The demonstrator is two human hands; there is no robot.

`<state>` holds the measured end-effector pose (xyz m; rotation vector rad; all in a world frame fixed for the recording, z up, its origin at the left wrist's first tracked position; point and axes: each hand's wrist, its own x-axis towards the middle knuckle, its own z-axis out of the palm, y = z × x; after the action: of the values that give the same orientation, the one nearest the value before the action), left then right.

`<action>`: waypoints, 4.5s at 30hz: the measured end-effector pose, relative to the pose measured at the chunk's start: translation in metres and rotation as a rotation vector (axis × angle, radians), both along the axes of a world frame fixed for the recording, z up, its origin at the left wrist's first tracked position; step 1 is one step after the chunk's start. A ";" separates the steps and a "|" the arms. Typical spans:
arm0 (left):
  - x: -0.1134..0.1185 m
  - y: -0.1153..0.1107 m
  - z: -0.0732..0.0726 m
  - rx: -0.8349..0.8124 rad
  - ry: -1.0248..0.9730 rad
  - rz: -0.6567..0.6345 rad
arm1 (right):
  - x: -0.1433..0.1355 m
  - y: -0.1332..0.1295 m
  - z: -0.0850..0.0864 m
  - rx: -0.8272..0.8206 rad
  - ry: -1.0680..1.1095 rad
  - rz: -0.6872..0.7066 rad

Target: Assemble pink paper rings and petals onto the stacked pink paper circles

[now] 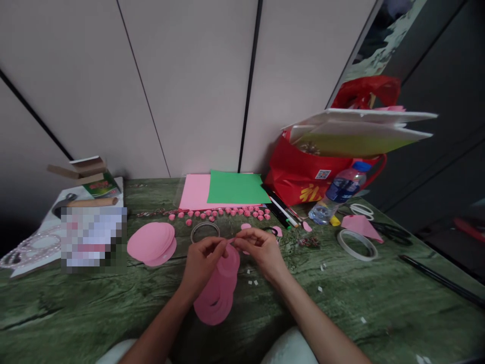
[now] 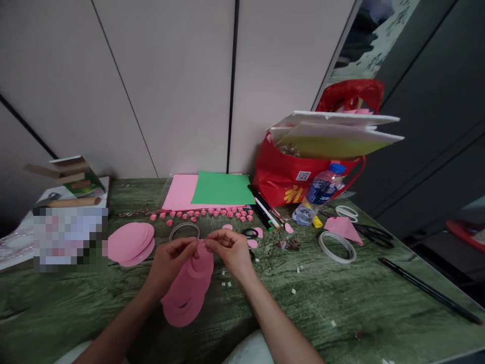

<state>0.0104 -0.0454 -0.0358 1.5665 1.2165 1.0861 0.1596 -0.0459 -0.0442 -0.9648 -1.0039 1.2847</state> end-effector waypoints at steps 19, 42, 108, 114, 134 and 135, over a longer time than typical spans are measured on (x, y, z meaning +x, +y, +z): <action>0.000 -0.002 0.003 -0.004 -0.022 -0.001 | -0.001 -0.003 -0.001 -0.012 0.018 0.018; 0.004 -0.005 0.004 -0.054 -0.144 0.020 | -0.001 -0.004 -0.005 -0.034 0.079 0.000; 0.003 -0.005 0.003 -0.062 -0.127 0.000 | 0.000 -0.001 -0.007 -0.029 0.084 0.030; 0.003 -0.006 0.003 -0.063 -0.135 0.002 | 0.000 -0.002 -0.006 -0.001 0.055 -0.012; 0.004 -0.008 0.006 -0.033 -0.089 -0.010 | -0.001 -0.001 -0.009 0.000 0.026 -0.026; 0.004 -0.008 0.007 -0.036 -0.090 -0.009 | -0.001 -0.001 -0.009 -0.004 0.024 -0.031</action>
<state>0.0142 -0.0530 -0.0291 1.4789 1.1617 1.1106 0.1588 -0.0472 -0.0530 -0.9621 -0.9649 1.2702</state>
